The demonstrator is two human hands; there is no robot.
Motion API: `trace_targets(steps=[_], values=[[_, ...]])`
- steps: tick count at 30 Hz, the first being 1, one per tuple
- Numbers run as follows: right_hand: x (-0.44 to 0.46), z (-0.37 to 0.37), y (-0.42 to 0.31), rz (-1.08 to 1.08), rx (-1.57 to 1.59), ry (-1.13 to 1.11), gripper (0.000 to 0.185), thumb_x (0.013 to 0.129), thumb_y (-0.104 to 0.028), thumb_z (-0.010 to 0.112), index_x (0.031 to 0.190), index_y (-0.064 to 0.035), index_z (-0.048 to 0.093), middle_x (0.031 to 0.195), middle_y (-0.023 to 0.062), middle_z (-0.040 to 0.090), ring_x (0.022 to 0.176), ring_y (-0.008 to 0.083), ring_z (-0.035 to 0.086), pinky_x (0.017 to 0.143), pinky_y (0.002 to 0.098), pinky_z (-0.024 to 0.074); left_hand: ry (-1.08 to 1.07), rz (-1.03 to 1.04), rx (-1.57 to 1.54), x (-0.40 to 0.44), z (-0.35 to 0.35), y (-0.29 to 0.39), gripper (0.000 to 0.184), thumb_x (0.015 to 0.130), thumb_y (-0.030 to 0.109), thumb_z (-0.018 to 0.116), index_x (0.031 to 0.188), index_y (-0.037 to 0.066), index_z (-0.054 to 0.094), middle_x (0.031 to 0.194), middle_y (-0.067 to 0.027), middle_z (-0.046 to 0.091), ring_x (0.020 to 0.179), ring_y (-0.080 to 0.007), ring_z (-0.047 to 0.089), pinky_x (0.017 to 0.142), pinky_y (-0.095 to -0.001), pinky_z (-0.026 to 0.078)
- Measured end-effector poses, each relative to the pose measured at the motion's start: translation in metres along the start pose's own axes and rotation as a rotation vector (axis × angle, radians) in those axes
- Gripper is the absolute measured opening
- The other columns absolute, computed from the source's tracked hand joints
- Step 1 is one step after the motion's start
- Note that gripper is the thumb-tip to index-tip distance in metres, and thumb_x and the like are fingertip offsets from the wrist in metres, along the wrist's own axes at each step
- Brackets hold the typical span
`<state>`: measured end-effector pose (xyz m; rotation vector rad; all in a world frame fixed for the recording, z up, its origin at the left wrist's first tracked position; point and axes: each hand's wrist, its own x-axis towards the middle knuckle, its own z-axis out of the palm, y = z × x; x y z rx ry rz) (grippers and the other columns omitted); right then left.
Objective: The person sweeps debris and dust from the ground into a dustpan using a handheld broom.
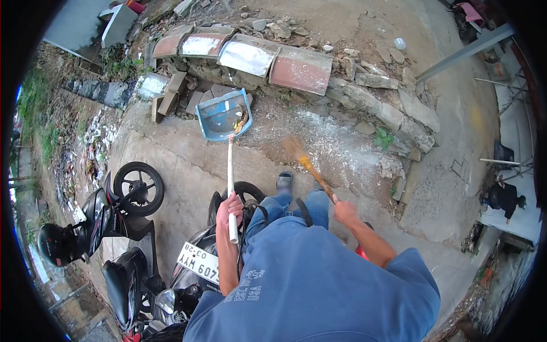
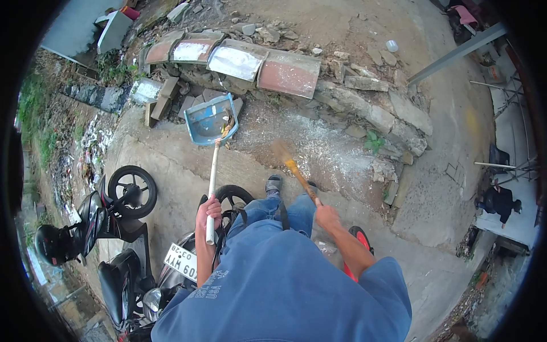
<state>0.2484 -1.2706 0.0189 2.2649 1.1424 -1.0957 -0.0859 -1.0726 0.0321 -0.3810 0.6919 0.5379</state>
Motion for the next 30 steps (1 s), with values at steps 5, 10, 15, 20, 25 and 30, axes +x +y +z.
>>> trace_targets(steps=[5, 10, 15, 20, 25, 30], values=[[0.047, -0.001, -0.068, -0.212, -0.017, 0.082, 0.053, 0.079, -0.01, 0.041, 0.131, -0.0164, 0.031, 0.092, 0.0204, 0.059, 0.087, 0.0346, 0.058, 0.074, 0.0435, 0.0465, -0.022, 0.004, -0.002, -0.006, -0.003, -0.008, 0.02, 0.091, 0.02, 0.042, 0.074, 0.009, 0.042, 0.051, 0.0059, 0.032, 0.038, -0.0013, 0.031, 0.031, -0.0156, 0.027], [0.126, 0.039, -0.094, -0.216, -0.077, 0.082, 0.039, 0.087, -0.018, 0.034, 0.124, -0.0104, 0.04, 0.092, 0.0194, 0.06, 0.09, 0.0325, 0.058, 0.074, 0.042, 0.0471, -0.031, -0.013, 0.003, -0.011, -0.004, -0.012, 0.018, 0.091, 0.02, 0.042, 0.076, 0.01, 0.044, 0.05, 0.0062, 0.032, 0.037, -0.0016, 0.03, 0.031, -0.0157, 0.027], [0.104, 0.033, -0.041, 0.045, 0.029, 0.097, 0.038, 0.091, -0.027, 0.026, 0.118, -0.0085, 0.045, 0.098, 0.016, 0.06, 0.093, 0.0311, 0.057, 0.077, 0.043, 0.0457, 0.015, -0.012, 0.028, -0.01, -0.003, -0.011, 0.022, 0.09, 0.022, 0.043, 0.071, 0.012, 0.041, 0.05, 0.0062, 0.032, 0.037, -0.0018, 0.03, 0.031, -0.0156, 0.027], [0.057, 0.031, 0.023, 0.114, -0.036, 0.047, 0.038, 0.089, -0.022, 0.03, 0.124, -0.0112, 0.04, 0.101, 0.0175, 0.058, 0.097, 0.0323, 0.055, 0.08, 0.0422, 0.0446, -0.005, -0.001, 0.021, -0.002, -0.005, -0.005, 0.023, 0.09, 0.022, 0.043, 0.07, 0.011, 0.04, 0.05, 0.0063, 0.032, 0.037, -0.0019, 0.031, 0.032, -0.0158, 0.028], [0.015, 0.0, 0.001, 0.097, -0.067, -0.029, 0.047, 0.083, -0.018, 0.04, 0.13, -0.0154, 0.033, 0.104, 0.0189, 0.057, 0.098, 0.0322, 0.055, 0.08, 0.0433, 0.0445, -0.028, -0.006, -0.037, 0.003, -0.004, -0.004, 0.023, 0.09, 0.022, 0.043, 0.071, 0.01, 0.04, 0.05, 0.006, 0.032, 0.038, -0.0022, 0.031, 0.032, -0.0164, 0.028], [0.048, -0.012, -0.064, -0.111, 0.026, 0.02, 0.054, 0.079, -0.012, 0.041, 0.132, -0.0149, 0.03, 0.103, 0.0202, 0.057, 0.096, 0.0327, 0.055, 0.081, 0.0417, 0.0446, -0.035, -0.011, -0.037, -0.005, 0.0, -0.008, 0.023, 0.091, 0.022, 0.043, 0.071, 0.01, 0.04, 0.051, 0.0058, 0.032, 0.038, -0.0021, 0.032, 0.032, -0.0163, 0.029]])
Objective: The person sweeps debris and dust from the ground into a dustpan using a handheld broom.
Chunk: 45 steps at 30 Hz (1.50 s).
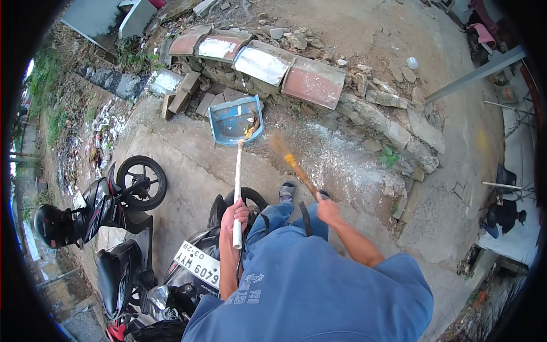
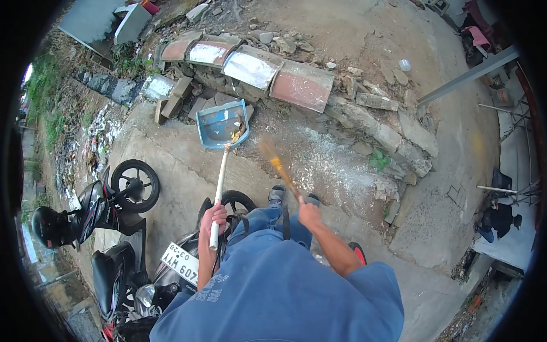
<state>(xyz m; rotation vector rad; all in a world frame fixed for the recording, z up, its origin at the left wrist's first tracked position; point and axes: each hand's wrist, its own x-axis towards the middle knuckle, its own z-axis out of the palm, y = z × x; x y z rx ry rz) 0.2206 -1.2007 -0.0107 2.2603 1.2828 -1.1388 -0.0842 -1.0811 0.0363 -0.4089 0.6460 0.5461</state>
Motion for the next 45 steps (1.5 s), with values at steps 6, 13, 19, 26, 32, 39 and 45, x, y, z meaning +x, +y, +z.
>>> trace_targets(steps=[6, 13, 19, 26, 32, 39, 45], values=[[0.102, 0.018, -0.053, -0.064, -0.039, 0.029, 0.041, 0.085, -0.016, 0.036, 0.126, -0.012, 0.039, 0.103, 0.018, 0.057, 0.097, 0.031, 0.055, 0.082, 0.0406, 0.0443, 0.095, 0.059, 0.053, -0.01, 0.007, -0.003, 0.021, 0.091, 0.022, 0.042, 0.074, 0.01, 0.041, 0.051, 0.0055, 0.032, 0.038, -0.0021, 0.031, 0.031, -0.016, 0.027], [0.055, 0.034, 0.031, 0.187, 0.026, -0.014, 0.039, 0.086, -0.024, 0.038, 0.123, -0.0107, 0.041, 0.104, 0.0159, 0.057, 0.098, 0.0297, 0.055, 0.082, 0.0412, 0.0441, 0.157, 0.072, 0.082, -0.011, 0.004, -0.003, 0.023, 0.09, 0.022, 0.043, 0.072, 0.009, 0.041, 0.051, 0.0059, 0.032, 0.037, -0.0015, 0.031, 0.031, -0.0149, 0.027], [-0.016, 0.047, 0.089, 0.325, 0.047, -0.062, 0.054, 0.08, -0.022, 0.048, 0.131, -0.0174, 0.031, 0.102, 0.0165, 0.058, 0.098, 0.0332, 0.054, 0.082, 0.0415, 0.0445, 0.08, 0.015, 0.061, 0.003, 0.003, 0.005, 0.024, 0.091, 0.022, 0.042, 0.07, 0.011, 0.038, 0.05, 0.0068, 0.031, 0.038, -0.001, 0.031, 0.032, -0.0149, 0.029], [-0.034, 0.018, 0.051, 0.157, 0.149, 0.031, 0.048, 0.084, -0.021, 0.042, 0.131, -0.0193, 0.031, 0.093, 0.0214, 0.059, 0.089, 0.0373, 0.056, 0.078, 0.0452, 0.0442, 0.061, -0.047, 0.051, 0.007, 0.01, 0.0, 0.024, 0.091, 0.023, 0.041, 0.07, 0.011, 0.039, 0.05, 0.0068, 0.031, 0.037, -0.0013, 0.031, 0.032, -0.0151, 0.028], [0.09, 0.023, -0.003, -0.042, 0.083, 0.125, 0.046, 0.086, -0.024, 0.04, 0.131, -0.0179, 0.032, 0.096, 0.0185, 0.059, 0.092, 0.0346, 0.056, 0.078, 0.0439, 0.0448, 0.078, -0.052, 0.094, 0.011, 0.022, -0.008, 0.024, 0.091, 0.022, 0.041, 0.07, 0.011, 0.039, 0.05, 0.0064, 0.031, 0.037, -0.0018, 0.031, 0.032, -0.0156, 0.028], [0.13, -0.002, 0.015, 0.212, 0.182, 0.058, 0.039, 0.091, -0.031, 0.027, 0.116, -0.0104, 0.048, 0.109, 0.0159, 0.054, 0.103, 0.0304, 0.052, 0.086, 0.0419, 0.0418, 0.113, -0.044, 0.155, 0.001, 0.022, -0.007, 0.026, 0.091, 0.022, 0.041, 0.068, 0.011, 0.038, 0.049, 0.0061, 0.032, 0.036, -0.0018, 0.031, 0.031, -0.016, 0.028], [0.052, 0.02, 0.098, 0.34, 0.148, 0.105, 0.038, 0.089, -0.028, 0.03, 0.119, -0.0117, 0.046, 0.111, 0.0159, 0.053, 0.104, 0.03, 0.051, 0.088, 0.0428, 0.0395, 0.117, -0.031, 0.142, 0.01, 0.016, -0.004, 0.024, 0.091, 0.022, 0.042, 0.07, 0.011, 0.04, 0.049, 0.0064, 0.031, 0.037, -0.0015, 0.03, 0.031, -0.0162, 0.027]])
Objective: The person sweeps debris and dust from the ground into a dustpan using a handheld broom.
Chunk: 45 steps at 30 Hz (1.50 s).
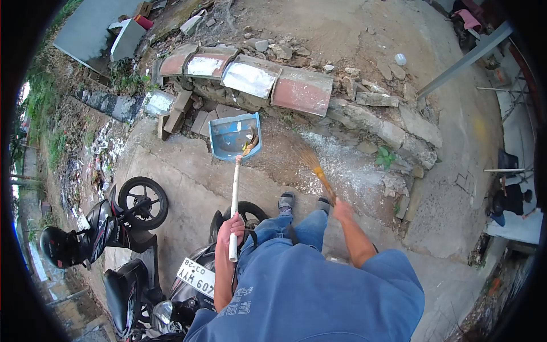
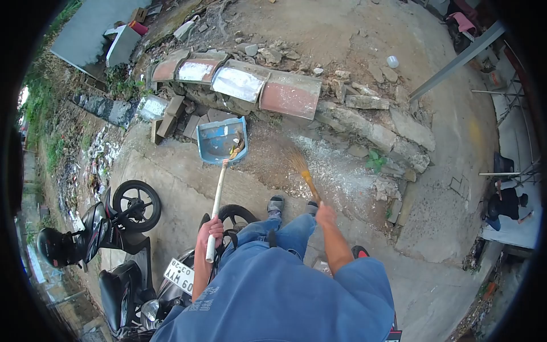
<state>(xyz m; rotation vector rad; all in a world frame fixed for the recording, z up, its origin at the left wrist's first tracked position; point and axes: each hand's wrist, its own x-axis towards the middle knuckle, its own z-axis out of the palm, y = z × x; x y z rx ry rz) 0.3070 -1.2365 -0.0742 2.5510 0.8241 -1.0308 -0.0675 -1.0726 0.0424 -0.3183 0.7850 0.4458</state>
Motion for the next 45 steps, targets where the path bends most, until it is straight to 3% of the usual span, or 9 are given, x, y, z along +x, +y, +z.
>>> trace_targets(steps=[7, 13, 19, 21, 24, 27, 33, 39, 45], values=[[-0.06, -0.024, 0.037, 0.004, 0.026, -0.04, 0.049, 0.082, -0.025, 0.045, 0.13, -0.0204, 0.034, 0.105, 0.0186, 0.056, 0.099, 0.0329, 0.053, 0.084, 0.0425, 0.0423, -0.053, -0.037, -0.083, 0.011, 0.002, -0.002, 0.026, 0.091, 0.023, 0.041, 0.068, 0.011, 0.039, 0.05, 0.0065, 0.031, 0.038, -0.0019, 0.031, 0.032, -0.0164, 0.027], [-0.046, -0.038, -0.001, -0.115, 0.025, -0.025, 0.046, 0.085, -0.026, 0.041, 0.13, -0.0245, 0.033, 0.102, 0.0168, 0.057, 0.097, 0.0326, 0.054, 0.082, 0.0425, 0.0428, -0.034, -0.044, -0.042, 0.013, 0.006, -0.004, 0.026, 0.092, 0.024, 0.04, 0.07, 0.011, 0.039, 0.05, 0.0064, 0.031, 0.037, -0.0018, 0.031, 0.031, -0.016, 0.028], [0.052, -0.049, -0.031, -0.16, -0.09, 0.036, 0.037, 0.089, -0.028, 0.035, 0.123, -0.0163, 0.043, 0.103, 0.015, 0.058, 0.099, 0.0316, 0.054, 0.083, 0.0418, 0.0429, 0.011, -0.032, -0.003, 0.013, 0.016, -0.018, 0.023, 0.091, 0.025, 0.041, 0.073, 0.01, 0.041, 0.05, 0.0064, 0.031, 0.037, -0.0014, 0.031, 0.031, -0.0155, 0.027], [0.061, -0.058, -0.012, 0.001, 0.033, 0.026, 0.036, 0.09, -0.028, 0.032, 0.117, -0.0114, 0.048, 0.105, 0.0148, 0.057, 0.101, 0.0315, 0.053, 0.084, 0.0406, 0.0424, 0.037, -0.008, 0.041, 0.012, 0.017, -0.025, 0.023, 0.091, 0.024, 0.042, 0.073, 0.01, 0.042, 0.05, 0.0064, 0.031, 0.037, -0.0015, 0.031, 0.031, -0.0154, 0.027], [0.079, -0.04, 0.034, 0.029, -0.035, 0.084, 0.038, 0.082, -0.025, 0.047, 0.118, -0.0145, 0.046, 0.103, 0.0153, 0.057, 0.1, 0.0309, 0.053, 0.084, 0.0424, 0.0436, 0.049, 0.013, 0.061, 0.014, 0.019, -0.034, 0.024, 0.091, 0.024, 0.041, 0.071, 0.01, 0.04, 0.05, 0.0061, 0.031, 0.037, -0.0017, 0.031, 0.031, -0.0156, 0.028], [0.032, -0.056, 0.051, 0.033, -0.059, 0.074, 0.038, 0.081, -0.025, 0.049, 0.116, -0.0124, 0.047, 0.105, 0.0155, 0.057, 0.101, 0.0317, 0.053, 0.085, 0.0422, 0.0432, 0.066, 0.019, 0.041, 0.017, 0.026, -0.047, 0.027, 0.092, 0.023, 0.039, 0.068, 0.01, 0.037, 0.05, 0.0058, 0.031, 0.036, -0.0018, 0.032, 0.03, -0.016, 0.029], [-0.006, -0.012, 0.12, 0.116, 0.124, -0.013, 0.041, 0.08, -0.024, 0.046, 0.121, -0.0168, 0.044, 0.105, 0.0177, 0.056, 0.101, 0.0339, 0.052, 0.084, 0.0424, 0.0426, 0.044, 0.008, -0.003, 0.026, 0.041, -0.068, 0.027, 0.092, 0.023, 0.039, 0.068, 0.01, 0.037, 0.05, 0.0055, 0.033, 0.037, -0.0017, 0.032, 0.031, -0.0159, 0.03], [-0.058, -0.043, 0.127, 0.034, 0.151, -0.001, 0.047, 0.082, -0.026, 0.044, 0.128, -0.0194, 0.037, 0.101, 0.0199, 0.057, 0.096, 0.0352, 0.054, 0.083, 0.0435, 0.0428, -0.015, -0.04, -0.034, 0.039, 0.058, -0.083, 0.027, 0.092, 0.022, 0.039, 0.068, 0.01, 0.036, 0.051, 0.0055, 0.033, 0.037, -0.0015, 0.032, 0.032, -0.0155, 0.03], [0.018, -0.083, 0.095, -0.094, 0.025, 0.007, 0.044, 0.083, -0.028, 0.043, 0.127, -0.0184, 0.038, 0.103, 0.0185, 0.057, 0.099, 0.033, 0.053, 0.085, 0.0416, 0.0425, -0.042, -0.09, 0.001, 0.047, 0.078, -0.092, 0.028, 0.092, 0.022, 0.038, 0.068, 0.009, 0.036, 0.051, 0.0049, 0.033, 0.038, -0.0019, 0.033, 0.032, -0.0154, 0.032]])
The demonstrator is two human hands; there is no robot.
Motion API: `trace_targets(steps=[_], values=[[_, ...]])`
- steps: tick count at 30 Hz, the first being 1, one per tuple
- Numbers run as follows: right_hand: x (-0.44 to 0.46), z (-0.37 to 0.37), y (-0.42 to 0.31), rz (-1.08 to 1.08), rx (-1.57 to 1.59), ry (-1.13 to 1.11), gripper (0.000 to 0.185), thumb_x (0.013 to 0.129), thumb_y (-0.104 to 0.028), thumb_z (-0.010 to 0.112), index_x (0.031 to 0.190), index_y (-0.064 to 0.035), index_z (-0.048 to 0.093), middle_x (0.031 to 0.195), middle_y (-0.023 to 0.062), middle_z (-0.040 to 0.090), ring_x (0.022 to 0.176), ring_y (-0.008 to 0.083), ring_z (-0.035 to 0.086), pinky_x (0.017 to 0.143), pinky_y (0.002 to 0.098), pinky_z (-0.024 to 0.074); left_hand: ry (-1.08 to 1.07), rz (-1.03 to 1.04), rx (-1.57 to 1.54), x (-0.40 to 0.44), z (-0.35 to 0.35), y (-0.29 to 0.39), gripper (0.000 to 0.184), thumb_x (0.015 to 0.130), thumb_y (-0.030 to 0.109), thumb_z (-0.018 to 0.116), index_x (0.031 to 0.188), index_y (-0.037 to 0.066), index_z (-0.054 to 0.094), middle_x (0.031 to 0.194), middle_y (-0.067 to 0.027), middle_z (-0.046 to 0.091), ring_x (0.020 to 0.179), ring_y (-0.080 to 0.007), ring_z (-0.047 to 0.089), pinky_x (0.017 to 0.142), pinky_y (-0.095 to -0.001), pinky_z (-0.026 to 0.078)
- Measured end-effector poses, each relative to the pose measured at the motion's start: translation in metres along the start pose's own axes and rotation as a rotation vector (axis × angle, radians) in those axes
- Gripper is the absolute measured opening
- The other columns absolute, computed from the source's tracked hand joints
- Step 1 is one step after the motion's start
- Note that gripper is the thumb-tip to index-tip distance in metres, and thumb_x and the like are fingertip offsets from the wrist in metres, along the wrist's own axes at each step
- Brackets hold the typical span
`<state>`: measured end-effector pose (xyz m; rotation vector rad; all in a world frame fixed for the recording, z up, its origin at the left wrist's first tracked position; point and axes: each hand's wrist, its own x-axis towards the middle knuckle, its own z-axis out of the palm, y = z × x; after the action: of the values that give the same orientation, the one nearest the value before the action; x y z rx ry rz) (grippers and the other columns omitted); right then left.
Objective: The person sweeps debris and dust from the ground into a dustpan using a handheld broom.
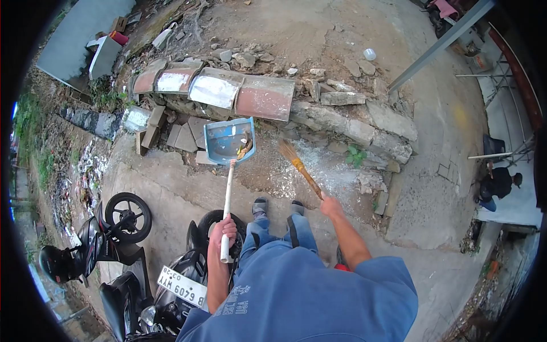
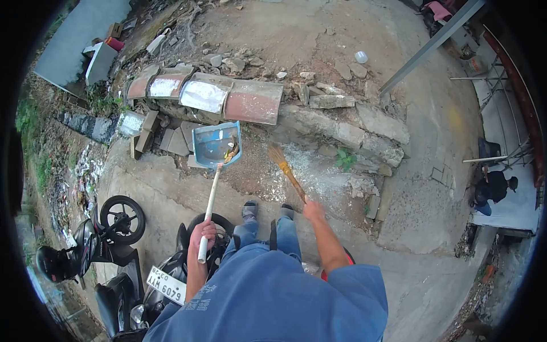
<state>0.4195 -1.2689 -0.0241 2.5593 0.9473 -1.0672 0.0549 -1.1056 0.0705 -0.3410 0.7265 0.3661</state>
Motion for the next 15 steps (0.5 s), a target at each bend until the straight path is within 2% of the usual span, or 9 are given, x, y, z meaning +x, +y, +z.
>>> trace_targets(steps=[2, 4, 5, 7, 10, 12, 15], values=[[0.04, 0.001, 0.007, 0.019, -0.058, -0.012, 0.043, 0.084, -0.029, 0.042, 0.125, -0.0175, 0.04, 0.105, 0.0179, 0.056, 0.1, 0.0323, 0.053, 0.085, 0.0411, 0.0423, -0.006, -0.011, 0.002, 0.002, 0.002, -0.003, 0.027, 0.092, 0.023, 0.038, 0.069, 0.009, 0.037, 0.051, 0.0048, 0.033, 0.038, -0.0023, 0.033, 0.032, -0.0154, 0.032], [0.068, 0.013, 0.022, 0.203, 0.048, -0.073, 0.039, 0.084, -0.028, 0.041, 0.121, -0.0148, 0.044, 0.109, 0.0165, 0.055, 0.103, 0.0312, 0.052, 0.086, 0.0401, 0.0421, 0.032, -0.002, -0.002, 0.002, 0.01, -0.01, 0.026, 0.092, 0.023, 0.039, 0.07, 0.008, 0.038, 0.051, 0.0051, 0.033, 0.037, -0.0023, 0.032, 0.031, -0.0156, 0.031], [0.066, 0.017, 0.032, 0.201, 0.05, -0.078, 0.039, 0.084, -0.028, 0.041, 0.121, -0.0148, 0.044, 0.109, 0.0165, 0.055, 0.103, 0.0312, 0.052, 0.086, 0.0401, 0.0421, 0.052, 0.014, 0.04, 0.003, 0.008, -0.013, 0.026, 0.092, 0.023, 0.039, 0.07, 0.008, 0.038, 0.051, 0.0052, 0.033, 0.037, -0.0023, 0.032, 0.031, -0.0156, 0.03], [0.033, -0.002, 0.039, 0.185, 0.012, -0.046, 0.037, 0.084, -0.026, 0.041, 0.118, -0.0127, 0.047, 0.111, 0.0158, 0.054, 0.104, 0.0312, 0.051, 0.087, 0.0402, 0.0418, 0.091, 0.042, 0.1, 0.008, 0.011, -0.02, 0.025, 0.091, 0.022, 0.04, 0.071, 0.008, 0.038, 0.051, 0.0055, 0.033, 0.037, -0.002, 0.031, 0.031, -0.0155, 0.03], [0.011, 0.019, 0.067, 0.204, 0.022, -0.093, 0.039, 0.083, -0.025, 0.043, 0.12, -0.0146, 0.045, 0.11, 0.0166, 0.054, 0.103, 0.0317, 0.052, 0.087, 0.0406, 0.0417, 0.088, 0.045, 0.061, 0.015, 0.009, -0.024, 0.024, 0.091, 0.021, 0.041, 0.071, 0.009, 0.039, 0.05, 0.0058, 0.032, 0.036, -0.0017, 0.031, 0.03, -0.0157, 0.029], [-0.023, 0.02, 0.07, 0.263, 0.09, -0.102, 0.044, 0.081, -0.023, 0.045, 0.125, -0.0175, 0.041, 0.108, 0.0175, 0.055, 0.102, 0.0319, 0.052, 0.086, 0.0411, 0.0419, 0.08, 0.047, 0.067, 0.019, 0.01, -0.021, 0.024, 0.091, 0.021, 0.041, 0.07, 0.009, 0.039, 0.05, 0.0059, 0.032, 0.036, -0.0015, 0.031, 0.03, -0.0153, 0.029], [-0.038, 0.057, 0.094, 0.232, 0.145, -0.058, 0.049, 0.08, -0.023, 0.045, 0.128, -0.0198, 0.036, 0.106, 0.0193, 0.055, 0.101, 0.0331, 0.052, 0.085, 0.0415, 0.0425, 0.065, 0.0, 0.054, 0.024, 0.008, -0.021, 0.024, 0.091, 0.023, 0.042, 0.071, 0.01, 0.038, 0.05, 0.0048, 0.033, 0.037, -0.0023, 0.032, 0.031, -0.0161, 0.029]])
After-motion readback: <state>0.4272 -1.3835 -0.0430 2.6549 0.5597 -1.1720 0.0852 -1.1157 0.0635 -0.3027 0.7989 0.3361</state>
